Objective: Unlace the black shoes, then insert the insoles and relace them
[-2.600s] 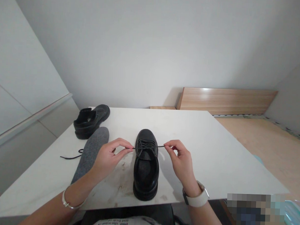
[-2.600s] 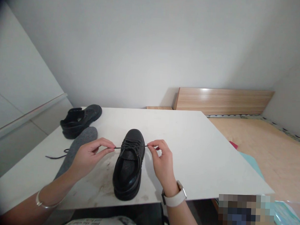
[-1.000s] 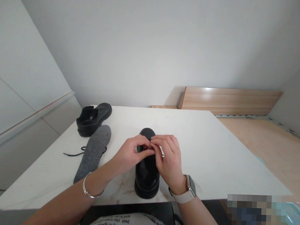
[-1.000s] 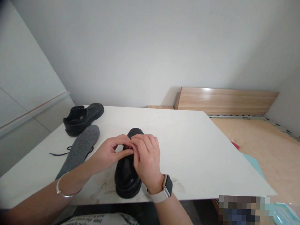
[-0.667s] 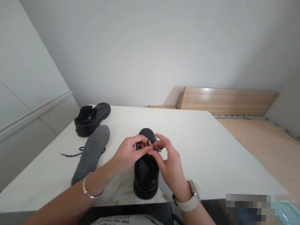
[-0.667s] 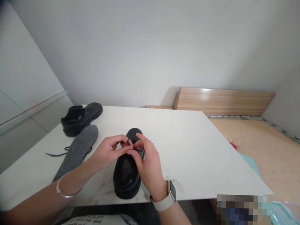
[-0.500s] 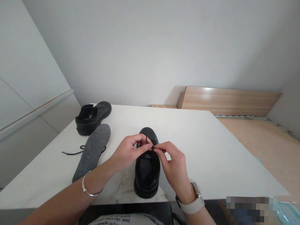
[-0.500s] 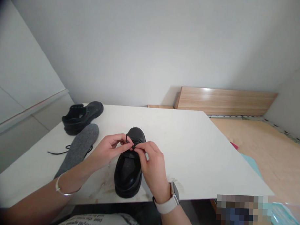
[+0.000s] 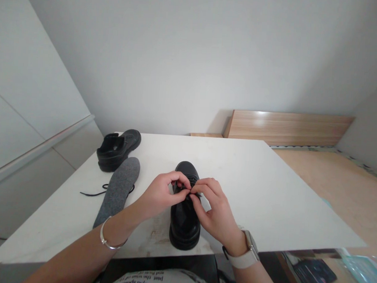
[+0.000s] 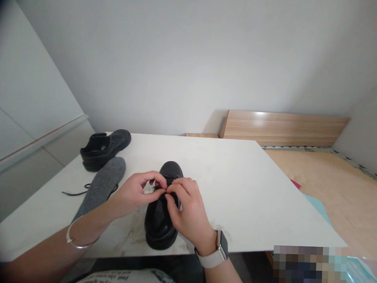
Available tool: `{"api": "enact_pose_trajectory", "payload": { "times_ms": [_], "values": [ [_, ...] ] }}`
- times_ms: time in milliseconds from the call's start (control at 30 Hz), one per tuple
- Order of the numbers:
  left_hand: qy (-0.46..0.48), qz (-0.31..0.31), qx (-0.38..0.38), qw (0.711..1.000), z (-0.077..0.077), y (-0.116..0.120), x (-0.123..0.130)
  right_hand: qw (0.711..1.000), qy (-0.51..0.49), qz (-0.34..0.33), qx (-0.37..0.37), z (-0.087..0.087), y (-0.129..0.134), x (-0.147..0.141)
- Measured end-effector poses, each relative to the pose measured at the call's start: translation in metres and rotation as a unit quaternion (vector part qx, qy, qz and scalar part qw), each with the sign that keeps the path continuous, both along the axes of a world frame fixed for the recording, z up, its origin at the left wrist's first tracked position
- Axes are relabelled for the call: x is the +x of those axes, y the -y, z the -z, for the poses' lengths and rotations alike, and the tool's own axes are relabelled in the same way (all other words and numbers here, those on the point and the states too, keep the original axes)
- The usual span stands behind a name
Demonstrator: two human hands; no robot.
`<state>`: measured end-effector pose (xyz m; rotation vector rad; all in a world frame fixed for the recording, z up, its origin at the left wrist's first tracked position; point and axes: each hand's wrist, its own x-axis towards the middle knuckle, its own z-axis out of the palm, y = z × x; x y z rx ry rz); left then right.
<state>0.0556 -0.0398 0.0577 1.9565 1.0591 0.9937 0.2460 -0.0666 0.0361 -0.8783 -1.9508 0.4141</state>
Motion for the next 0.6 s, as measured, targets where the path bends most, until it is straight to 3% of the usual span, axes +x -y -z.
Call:
{"api": "enact_pose_trajectory", "payload": {
  "times_ms": [100,267,433,600],
  "values": [
    [-0.042,-0.002,0.119,0.992,0.002,0.002,0.003,0.997,-0.052,0.007,-0.048,-0.001,-0.002,-0.003],
    [-0.118,0.001,0.304,0.945,0.009,0.0,0.009,0.985,-0.095,0.029,-0.138,0.003,-0.012,-0.012],
    [-0.177,-0.016,0.374,0.91,0.014,-0.002,0.009,0.969,-0.117,-0.002,-0.218,0.006,-0.023,-0.012],
    [-0.19,-0.027,0.4,0.896,0.018,-0.002,0.006,0.954,-0.129,-0.042,-0.267,0.006,-0.031,-0.003]
  ]
}}
